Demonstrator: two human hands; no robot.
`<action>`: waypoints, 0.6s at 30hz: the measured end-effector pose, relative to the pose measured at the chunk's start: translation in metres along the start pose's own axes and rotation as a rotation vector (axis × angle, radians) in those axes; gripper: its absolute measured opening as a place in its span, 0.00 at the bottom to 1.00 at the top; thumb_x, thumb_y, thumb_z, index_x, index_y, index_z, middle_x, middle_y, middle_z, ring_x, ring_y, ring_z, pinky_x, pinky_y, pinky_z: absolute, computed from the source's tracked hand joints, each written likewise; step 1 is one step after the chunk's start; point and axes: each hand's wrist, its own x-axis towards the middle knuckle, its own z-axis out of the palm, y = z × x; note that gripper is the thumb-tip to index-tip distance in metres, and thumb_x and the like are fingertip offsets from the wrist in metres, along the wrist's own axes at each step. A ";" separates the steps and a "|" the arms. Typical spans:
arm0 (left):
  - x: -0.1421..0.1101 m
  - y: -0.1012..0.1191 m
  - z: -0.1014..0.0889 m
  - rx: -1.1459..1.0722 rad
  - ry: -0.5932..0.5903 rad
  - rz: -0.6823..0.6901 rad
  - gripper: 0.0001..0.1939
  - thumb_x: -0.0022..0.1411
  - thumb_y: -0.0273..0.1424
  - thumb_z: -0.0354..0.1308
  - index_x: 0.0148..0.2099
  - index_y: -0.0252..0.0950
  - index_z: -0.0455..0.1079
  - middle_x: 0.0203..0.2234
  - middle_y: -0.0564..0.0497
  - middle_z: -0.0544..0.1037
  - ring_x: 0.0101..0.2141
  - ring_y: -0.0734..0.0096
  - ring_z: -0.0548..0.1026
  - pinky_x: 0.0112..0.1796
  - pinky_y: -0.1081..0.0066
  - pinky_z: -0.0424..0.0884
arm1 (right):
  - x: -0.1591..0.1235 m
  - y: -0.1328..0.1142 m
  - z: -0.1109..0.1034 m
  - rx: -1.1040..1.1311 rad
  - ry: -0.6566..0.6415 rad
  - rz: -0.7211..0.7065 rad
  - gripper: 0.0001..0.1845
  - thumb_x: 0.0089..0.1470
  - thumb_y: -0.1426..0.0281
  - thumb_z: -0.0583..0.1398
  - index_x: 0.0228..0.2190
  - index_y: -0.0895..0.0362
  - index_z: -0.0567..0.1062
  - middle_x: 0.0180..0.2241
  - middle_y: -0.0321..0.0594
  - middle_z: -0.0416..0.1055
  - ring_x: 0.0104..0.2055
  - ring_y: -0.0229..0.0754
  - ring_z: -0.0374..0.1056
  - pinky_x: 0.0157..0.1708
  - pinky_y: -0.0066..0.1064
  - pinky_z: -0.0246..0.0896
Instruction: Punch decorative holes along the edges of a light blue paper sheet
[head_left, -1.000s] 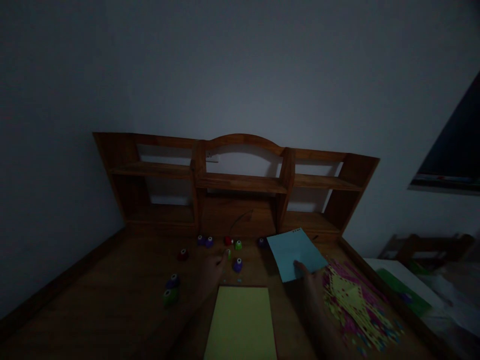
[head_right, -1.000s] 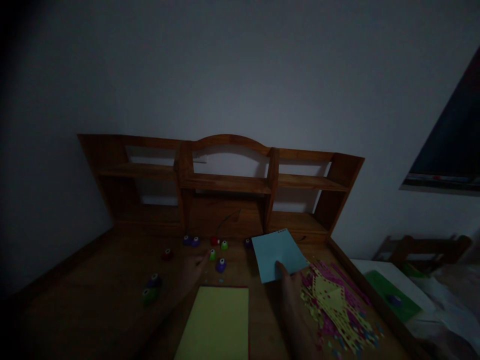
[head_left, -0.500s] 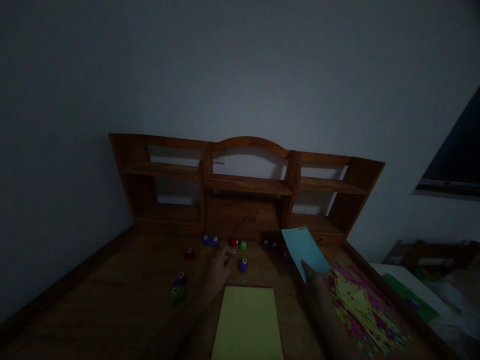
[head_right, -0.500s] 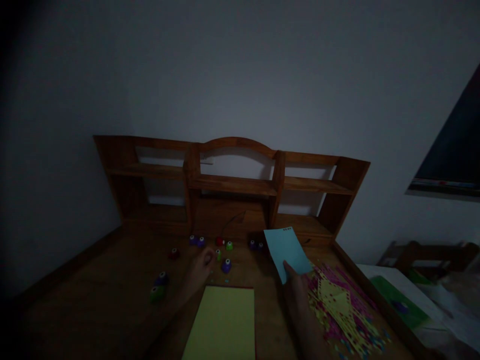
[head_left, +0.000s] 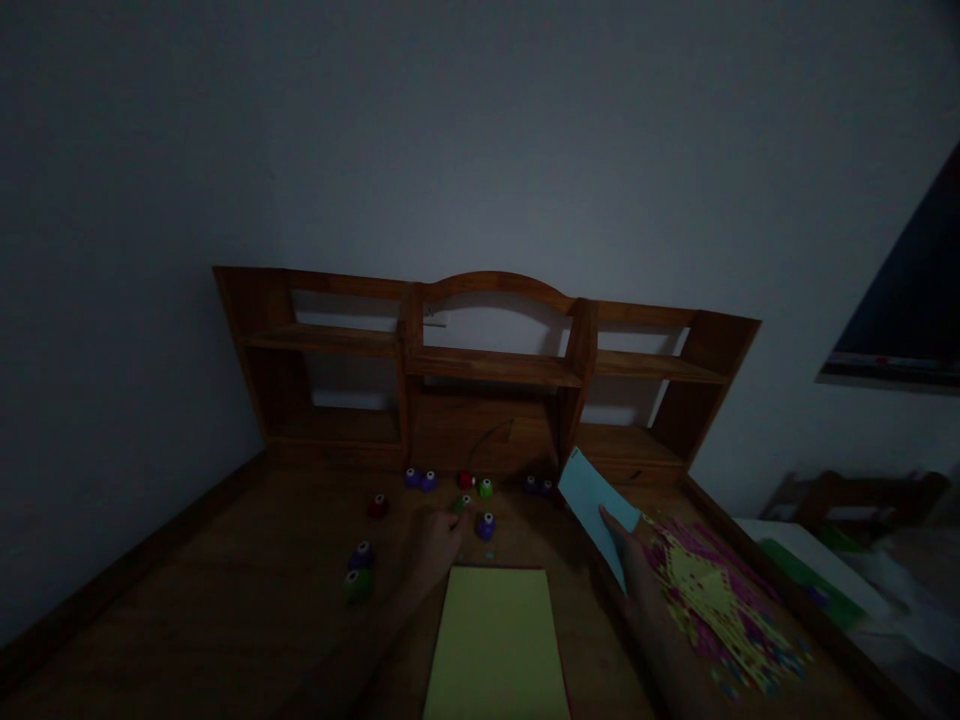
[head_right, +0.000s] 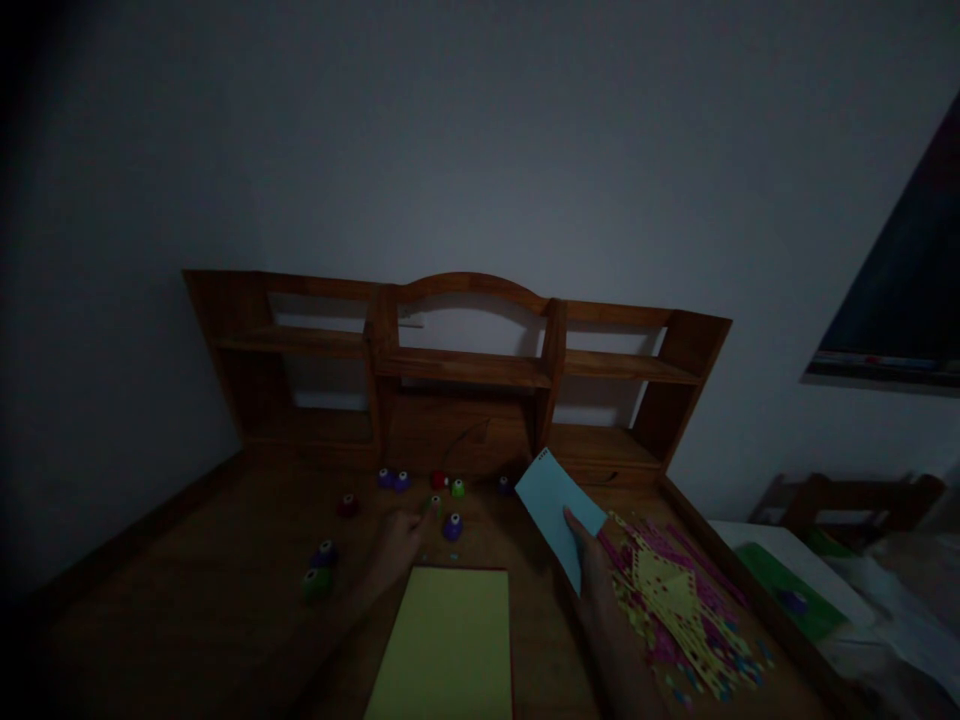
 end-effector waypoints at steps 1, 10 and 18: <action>0.000 -0.001 0.000 0.004 -0.007 0.006 0.31 0.61 0.51 0.41 0.14 0.36 0.50 0.11 0.57 0.50 0.15 0.77 0.53 0.22 0.71 0.44 | 0.000 0.000 0.001 0.017 -0.020 0.020 0.22 0.49 0.53 0.59 0.39 0.55 0.75 0.40 0.46 0.74 0.42 0.52 0.71 0.38 0.38 0.70; -0.002 0.005 -0.004 0.001 -0.023 0.030 0.30 0.61 0.51 0.40 0.15 0.36 0.51 0.11 0.56 0.53 0.16 0.76 0.55 0.23 0.71 0.45 | 0.002 0.006 0.013 0.114 -0.185 0.093 0.23 0.37 0.56 0.65 0.33 0.60 0.77 0.29 0.50 0.77 0.34 0.59 0.73 0.29 0.41 0.70; -0.001 0.004 -0.001 -0.015 -0.036 -0.010 0.32 0.60 0.53 0.40 0.14 0.36 0.51 0.11 0.56 0.52 0.16 0.76 0.55 0.22 0.71 0.45 | 0.015 0.044 0.020 -0.096 -0.330 -0.076 0.24 0.39 0.54 0.65 0.28 0.63 0.77 0.27 0.47 0.76 0.28 0.52 0.72 0.24 0.34 0.66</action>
